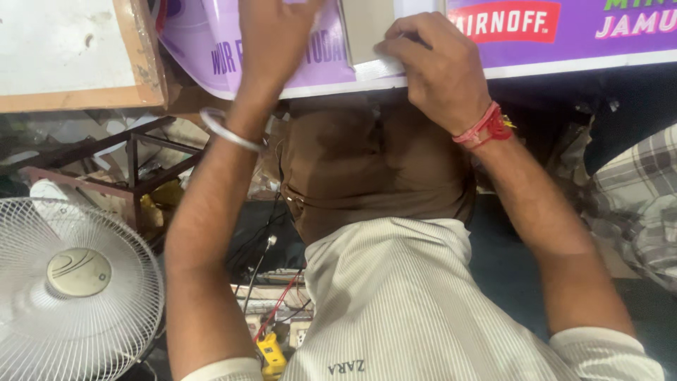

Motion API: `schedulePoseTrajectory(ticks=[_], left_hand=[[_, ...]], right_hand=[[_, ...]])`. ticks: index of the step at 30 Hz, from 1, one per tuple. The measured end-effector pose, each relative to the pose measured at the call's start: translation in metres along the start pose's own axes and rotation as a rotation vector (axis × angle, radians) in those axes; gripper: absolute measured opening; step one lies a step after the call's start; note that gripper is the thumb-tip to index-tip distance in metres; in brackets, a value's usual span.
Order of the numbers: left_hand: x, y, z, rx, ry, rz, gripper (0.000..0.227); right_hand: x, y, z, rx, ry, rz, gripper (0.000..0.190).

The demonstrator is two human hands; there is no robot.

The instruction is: The person applies a white rectangular sticker to a purple Smirnoff poster using a small white squeegee tool. They smooth the sticker onto the surface, lift it to reposition, and press it down again to ensure adhesion.

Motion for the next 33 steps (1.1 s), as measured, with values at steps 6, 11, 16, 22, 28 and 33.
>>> schedulePoseTrajectory(ticks=[6, 11, 16, 22, 28, 33], left_hand=[[-0.009, -0.066, 0.074, 0.720, 0.488, -0.114, 0.037], [-0.003, -0.068, 0.070, 0.798, 0.552, -0.063, 0.030], [-0.005, -0.066, 0.064, 0.850, 0.611, -0.034, 0.038], [-0.002, -0.059, 0.048, 0.734, 0.500, -0.066, 0.050], [0.007, -0.048, 0.033, 0.644, 0.424, -0.074, 0.050], [0.019, -0.021, 0.028, 0.579, 0.490, -0.121, 0.048]], right_hand=[[0.000, 0.001, 0.003, -0.001, 0.001, -0.003, 0.025], [0.001, 0.000, 0.002, -0.012, -0.018, -0.017, 0.026], [0.004, 0.001, 0.003, 0.017, 0.003, -0.031, 0.031], [0.006, -0.001, 0.005, -0.005, -0.005, -0.034, 0.027], [0.007, 0.001, 0.008, -0.016, -0.026, -0.083, 0.027], [0.005, 0.006, 0.003, -0.018, -0.022, -0.092, 0.026]])
Point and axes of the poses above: each hand's wrist, its own y-axis towards the middle knuckle, its own x-axis out of the palm, z = x × y, the point moved 5 cm from there along y, towards the middle knuckle, and after that the axes turned 7 degrees about y, right-handed, at the moved point
